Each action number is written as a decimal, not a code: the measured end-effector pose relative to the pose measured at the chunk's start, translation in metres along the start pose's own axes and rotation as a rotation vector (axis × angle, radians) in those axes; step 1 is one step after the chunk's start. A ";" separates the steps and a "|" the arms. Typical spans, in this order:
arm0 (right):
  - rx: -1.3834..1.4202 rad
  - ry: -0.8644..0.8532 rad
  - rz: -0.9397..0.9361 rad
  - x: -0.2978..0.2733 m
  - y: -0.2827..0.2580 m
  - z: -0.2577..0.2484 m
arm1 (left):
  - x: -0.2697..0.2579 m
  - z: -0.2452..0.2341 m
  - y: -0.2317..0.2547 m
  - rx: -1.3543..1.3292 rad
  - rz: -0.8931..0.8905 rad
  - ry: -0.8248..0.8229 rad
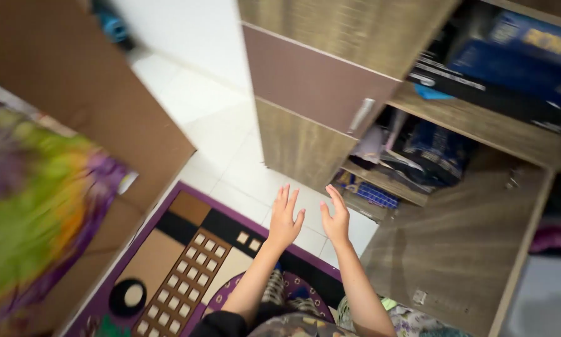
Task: Picking up small items of clothing from a table and placing them into a wardrobe shelf.
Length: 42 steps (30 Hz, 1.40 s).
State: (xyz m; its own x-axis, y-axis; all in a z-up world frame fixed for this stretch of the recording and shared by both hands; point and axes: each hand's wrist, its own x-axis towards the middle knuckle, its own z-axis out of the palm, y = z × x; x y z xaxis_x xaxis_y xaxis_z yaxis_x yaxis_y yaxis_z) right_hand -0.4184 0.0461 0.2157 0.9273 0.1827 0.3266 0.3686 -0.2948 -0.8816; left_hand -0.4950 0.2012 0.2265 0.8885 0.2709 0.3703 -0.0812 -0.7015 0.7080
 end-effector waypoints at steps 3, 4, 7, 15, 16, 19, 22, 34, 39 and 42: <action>0.015 -0.114 -0.045 -0.009 -0.047 0.021 | -0.026 -0.060 0.003 0.044 -0.069 0.035; 0.043 -0.150 -0.062 -0.011 -0.056 0.033 | -0.033 -0.076 -0.003 0.073 -0.093 0.067; 0.033 -0.244 -0.098 -0.015 -0.084 0.074 | -0.056 -0.122 -0.024 0.101 -0.152 0.117; 0.086 -0.536 -0.259 -0.007 -0.136 0.231 | -0.093 -0.224 -0.117 0.147 -0.364 0.252; 0.095 -0.551 -0.278 -0.002 -0.143 0.251 | -0.089 -0.236 -0.132 0.155 -0.370 0.276; 0.145 -0.658 -0.301 0.014 -0.159 0.305 | -0.073 -0.270 -0.169 0.178 -0.425 0.334; 0.171 -0.670 -0.328 0.028 -0.163 0.343 | -0.052 -0.297 -0.190 0.175 -0.467 0.385; 0.167 -0.710 -0.276 0.173 -0.136 0.439 | 0.089 -0.310 -0.280 0.178 -0.421 0.439; 0.160 -0.769 -0.330 0.264 -0.138 0.471 | 0.166 -0.303 -0.296 0.166 -0.478 0.479; 0.176 -0.806 -0.369 0.311 -0.135 0.492 | 0.209 -0.293 -0.313 0.165 -0.494 0.514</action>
State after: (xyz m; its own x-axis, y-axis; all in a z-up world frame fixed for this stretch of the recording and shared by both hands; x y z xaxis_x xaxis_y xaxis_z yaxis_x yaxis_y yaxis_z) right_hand -0.2118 0.6038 0.2687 0.4006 0.8588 0.3194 0.5573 0.0483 -0.8289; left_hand -0.4159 0.6705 0.2587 0.4762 0.8283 0.2953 0.3795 -0.4965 0.7807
